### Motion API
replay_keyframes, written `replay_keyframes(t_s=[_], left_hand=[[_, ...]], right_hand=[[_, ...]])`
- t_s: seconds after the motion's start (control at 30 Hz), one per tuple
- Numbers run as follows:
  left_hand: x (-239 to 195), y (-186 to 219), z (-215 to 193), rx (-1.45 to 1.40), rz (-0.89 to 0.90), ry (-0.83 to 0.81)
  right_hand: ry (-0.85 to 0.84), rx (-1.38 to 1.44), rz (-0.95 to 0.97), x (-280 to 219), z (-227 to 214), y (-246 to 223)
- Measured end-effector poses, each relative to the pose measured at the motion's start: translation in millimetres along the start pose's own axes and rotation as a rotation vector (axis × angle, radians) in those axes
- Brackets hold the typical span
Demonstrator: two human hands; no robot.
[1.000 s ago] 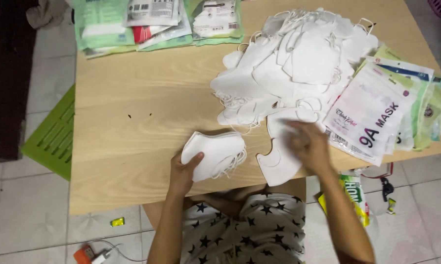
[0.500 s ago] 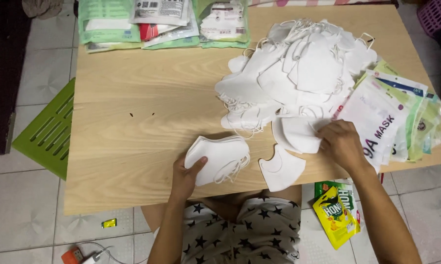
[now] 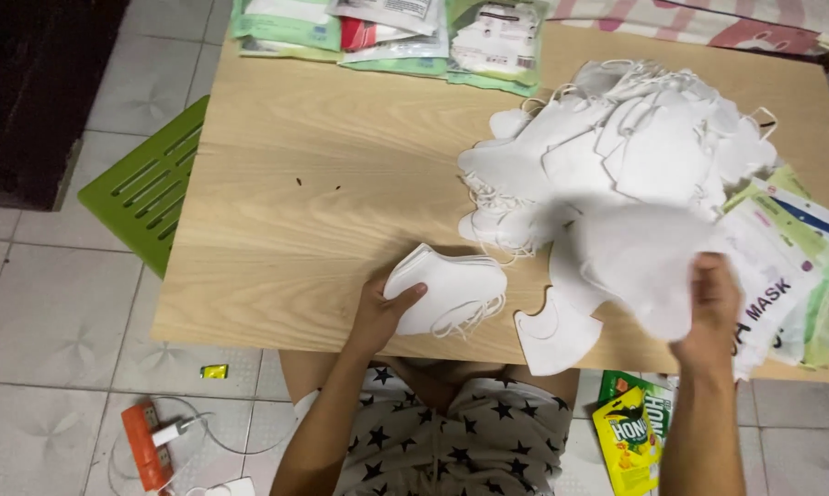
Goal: Folding white face masks and placing them into individual plastic packaging bags.
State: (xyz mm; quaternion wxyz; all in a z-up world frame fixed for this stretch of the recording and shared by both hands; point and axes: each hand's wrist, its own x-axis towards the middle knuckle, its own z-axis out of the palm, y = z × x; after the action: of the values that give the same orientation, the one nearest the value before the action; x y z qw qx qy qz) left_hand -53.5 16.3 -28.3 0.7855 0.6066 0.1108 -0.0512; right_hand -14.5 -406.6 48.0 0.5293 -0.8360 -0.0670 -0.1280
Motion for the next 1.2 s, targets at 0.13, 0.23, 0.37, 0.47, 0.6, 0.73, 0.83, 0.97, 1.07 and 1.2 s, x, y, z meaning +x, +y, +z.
replay_keyframes(t_s=[0.13,0.23,0.37,0.47,0.6,0.73,0.83,0.97,1.07,1.2], left_hand=[[1.3,-3.5,-6.0,0.025,0.017,-0.095],[-1.0,6.4,-7.8,0.047,0.032,-0.173],[1.8,8.2,-4.5,0.045,0.097,-0.154],[-6.9,37.8,2.1,0.068,0.214,-0.179],[0.5,38.5,6.0,0.119,0.317,-0.202],[10.2,33.4,3.1,0.173,0.400,-0.254],[6.9,37.0,7.7,0.154,0.352,-0.275],[6.5,18.3,0.0,0.163,0.268,-0.263],[7.2,25.5,0.8,0.177,0.252,-0.258],[3.6,21.5,-0.6,0.158,0.220,-0.263]], right_hand=[[-0.696,0.350,0.064,4.8,51.1,13.6],[-0.840,0.266,0.117,37.4,105.8,-38.6],[-0.608,0.118,0.267,35.6,121.3,-45.5],[-0.477,0.247,0.529,21.6,120.3,-57.2],[-0.572,-0.018,0.347,9.8,112.0,-62.2],[-0.422,-0.065,0.065,11.9,93.3,-58.8],[-0.375,-0.064,0.002,8.4,110.8,-72.2],[-0.418,-0.236,-0.198,19.6,130.6,-74.2],[-0.483,-0.186,-0.236,22.4,133.4,-78.3],[-0.514,-0.216,-0.253,18.9,126.3,-61.3]])
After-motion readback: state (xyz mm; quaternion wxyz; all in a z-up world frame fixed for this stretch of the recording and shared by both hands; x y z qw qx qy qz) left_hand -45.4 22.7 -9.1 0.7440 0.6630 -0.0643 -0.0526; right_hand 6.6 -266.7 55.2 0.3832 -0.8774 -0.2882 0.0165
